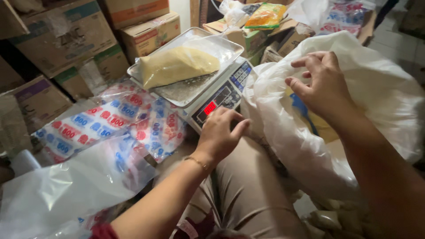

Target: The person scoops a yellow granular material from a large sack into small plastic bags using a blue scoop, weighs each bag on a digital scale, and ties the bags shut. The process is repeated for multiple bags.

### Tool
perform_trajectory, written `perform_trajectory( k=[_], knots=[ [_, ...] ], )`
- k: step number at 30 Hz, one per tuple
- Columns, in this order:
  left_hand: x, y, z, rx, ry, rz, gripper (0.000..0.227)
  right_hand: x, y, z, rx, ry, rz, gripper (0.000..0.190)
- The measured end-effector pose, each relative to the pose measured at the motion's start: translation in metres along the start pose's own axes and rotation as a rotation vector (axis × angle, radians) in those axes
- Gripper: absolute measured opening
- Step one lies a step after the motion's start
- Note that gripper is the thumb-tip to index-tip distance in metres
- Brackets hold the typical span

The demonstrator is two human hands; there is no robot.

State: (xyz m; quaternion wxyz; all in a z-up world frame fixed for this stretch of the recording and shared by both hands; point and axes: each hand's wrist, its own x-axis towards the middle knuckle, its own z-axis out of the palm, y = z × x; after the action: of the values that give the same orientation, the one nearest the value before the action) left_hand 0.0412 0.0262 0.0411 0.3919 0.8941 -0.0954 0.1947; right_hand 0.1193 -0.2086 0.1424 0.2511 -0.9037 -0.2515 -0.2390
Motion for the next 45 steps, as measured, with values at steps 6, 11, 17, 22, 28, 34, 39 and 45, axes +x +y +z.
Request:
perform_trajectory(
  k=[6, 11, 17, 22, 28, 34, 39, 45],
  knots=[
    [-0.042, -0.058, 0.007, -0.087, 0.104, -0.096, 0.022, -0.032, -0.049, 0.021, 0.284, -0.198, 0.262, 0.033],
    [-0.072, -0.072, 0.031, -0.185, 0.042, -0.155, 0.041, -0.098, -0.066, 0.037, 0.483, -0.334, 0.395, 0.042],
    [-0.093, -0.067, 0.058, -0.282, -0.019, -0.321, 0.059, -0.142, -0.041, 0.039, 0.99, -0.265, 0.783, 0.046],
    [-0.097, -0.069, 0.059, -0.325, -0.017, -0.341, 0.061, -0.141, -0.049, 0.022, 0.573, -0.219, 0.743, 0.033],
    [-0.101, -0.067, 0.059, -0.409, -0.018, -0.4, 0.063, -0.134, -0.024, 0.011, -0.159, -0.016, 0.168, 0.038],
    [-0.102, -0.061, 0.054, -0.442, -0.016, -0.466, 0.064, -0.163, 0.044, 0.087, -0.147, -0.544, 0.308, 0.039],
    [-0.101, -0.059, 0.056, -0.49, -0.021, -0.48, 0.062, -0.158, 0.096, 0.103, 0.255, -0.703, 0.479, 0.032],
    [-0.1, -0.057, 0.067, -0.495, -0.011, -0.458, 0.061, -0.172, 0.067, 0.073, 0.697, -0.309, 0.913, 0.04]
  ],
)
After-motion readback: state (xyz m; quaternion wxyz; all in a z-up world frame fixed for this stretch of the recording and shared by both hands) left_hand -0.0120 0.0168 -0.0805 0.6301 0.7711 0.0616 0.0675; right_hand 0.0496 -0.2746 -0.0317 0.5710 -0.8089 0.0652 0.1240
